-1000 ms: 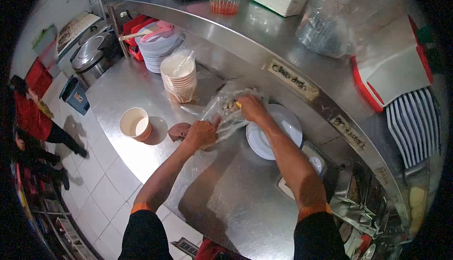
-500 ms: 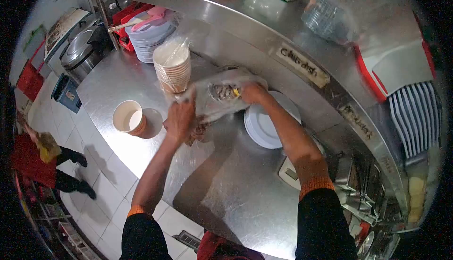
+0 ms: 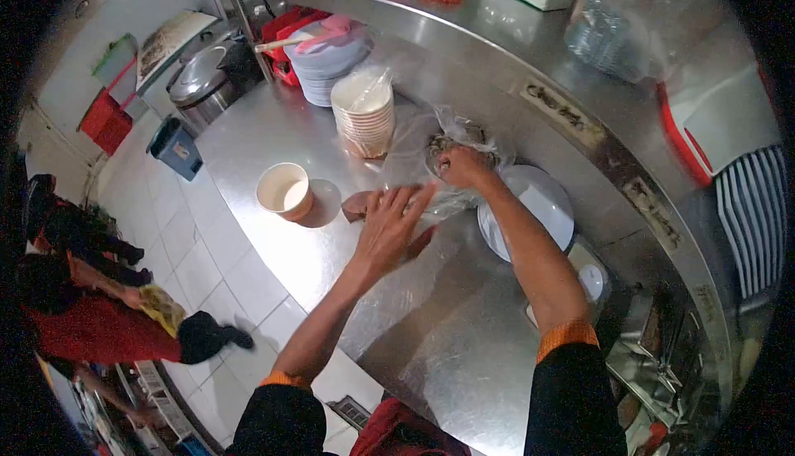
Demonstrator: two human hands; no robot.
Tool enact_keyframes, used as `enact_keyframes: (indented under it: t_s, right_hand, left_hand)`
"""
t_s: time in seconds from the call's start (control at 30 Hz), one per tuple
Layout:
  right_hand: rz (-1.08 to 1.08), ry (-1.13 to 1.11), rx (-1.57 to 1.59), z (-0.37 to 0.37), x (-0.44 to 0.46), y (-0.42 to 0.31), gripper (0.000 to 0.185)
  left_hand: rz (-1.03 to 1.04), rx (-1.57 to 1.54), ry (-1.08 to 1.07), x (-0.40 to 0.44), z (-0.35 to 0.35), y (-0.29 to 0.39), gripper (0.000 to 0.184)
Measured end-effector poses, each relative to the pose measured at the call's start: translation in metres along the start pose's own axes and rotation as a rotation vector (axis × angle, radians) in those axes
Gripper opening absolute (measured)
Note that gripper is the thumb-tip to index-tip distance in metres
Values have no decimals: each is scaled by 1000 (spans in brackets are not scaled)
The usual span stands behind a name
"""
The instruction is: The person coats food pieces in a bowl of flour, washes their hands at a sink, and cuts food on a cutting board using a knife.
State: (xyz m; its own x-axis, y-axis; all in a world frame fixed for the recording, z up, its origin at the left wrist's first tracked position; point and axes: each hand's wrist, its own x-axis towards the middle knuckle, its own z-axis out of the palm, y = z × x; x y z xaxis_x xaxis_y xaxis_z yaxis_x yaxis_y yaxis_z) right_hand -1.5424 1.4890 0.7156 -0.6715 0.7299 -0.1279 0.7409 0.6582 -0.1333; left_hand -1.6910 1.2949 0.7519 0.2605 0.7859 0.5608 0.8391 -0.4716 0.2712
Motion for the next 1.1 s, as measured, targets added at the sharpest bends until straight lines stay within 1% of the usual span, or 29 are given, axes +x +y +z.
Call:
enact_keyframes:
  t_s: [0.07, 0.1, 0.17, 0.2, 0.23, 0.33, 0.37, 0.4, 0.47, 0.5, 0.6, 0.63, 0.7, 0.73, 0.77, 0.8, 0.87, 0.9, 0.93, 0.97, 1.03, 1.07, 1.1]
  right_hand:
    - [-103, -140, -412, 1, 25, 20, 32]
    - [-145, 106, -225, 15, 35, 37, 30]
    - [-137, 66, -165, 43, 63, 53, 30]
    - [16, 106, 21, 39, 67, 41, 34]
    - [158, 175, 215, 33, 71, 28, 37]
    - [383, -71, 210, 35, 87, 23, 52]
    - [300, -130, 188, 27, 84, 19, 55]
    - [296, -114, 242, 19, 78, 16, 54]
    - [286, -111, 296, 20, 69, 24, 52]
    - [273, -117, 299, 25, 70, 31, 51]
    - [145, 122, 339, 68, 81, 49, 52]
    - [280, 74, 309, 43, 55, 23, 51]
    - [187, 202, 325, 60, 48, 26, 49]
    - [182, 217, 332, 62, 48, 27, 48]
    - [178, 232, 338, 64, 47, 28, 47]
    - [173, 247, 345, 66, 46, 29, 47]
    - [267, 221, 319, 71, 53, 32, 45]
    - [329, 191, 323, 72, 50, 30, 44]
    - [405, 143, 356, 45, 40, 18, 42]
    - [464, 90, 390, 29, 39, 3, 40]
    - [464, 230, 392, 39, 40, 4, 32]
    - [450, 275, 318, 44, 41, 6, 28]
    - [455, 343, 293, 59, 44, 16, 29]
  left_hand:
    - [-73, -95, -24, -25, -16, 16, 73]
    - [-81, -137, -52, -40, -30, 26, 71]
    - [-117, -173, -104, -86, -44, 43, 69]
    - [-140, -159, -132, -115, -48, 50, 68]
    - [-210, -156, -159, -142, -55, 60, 66]
    - [-485, -114, -217, -231, -73, 80, 66]
    - [-586, -98, -250, -262, -78, 88, 66]
    - [-686, -82, -280, -287, -84, 95, 67]
    - [-935, -140, -266, -315, -97, 116, 67]
    - [-1006, -186, -247, -321, -98, 120, 62]
    - [-786, -166, -234, -286, -89, 105, 57]
    - [-739, -190, -206, -263, -81, 93, 48]
    - [-543, -206, -96, -201, -61, 62, 33]
    - [-452, -225, -63, -162, -53, 47, 30]
    - [-409, -283, 5, -129, -39, 30, 30]
    - [-447, -400, 49, -91, -30, 16, 30]
    - [-333, -453, 198, -33, -3, -18, 30]
    - [-316, -421, 209, -12, 1, -26, 30]
    - [-303, -381, 230, 0, 4, -33, 29]
    - [-276, -546, 185, -1, 7, -35, 30]
    - [-259, -836, 133, -19, 3, -45, 32]
    - [-228, -783, 83, -35, -12, -47, 35]
    - [-192, -725, 36, -54, -26, -46, 37]
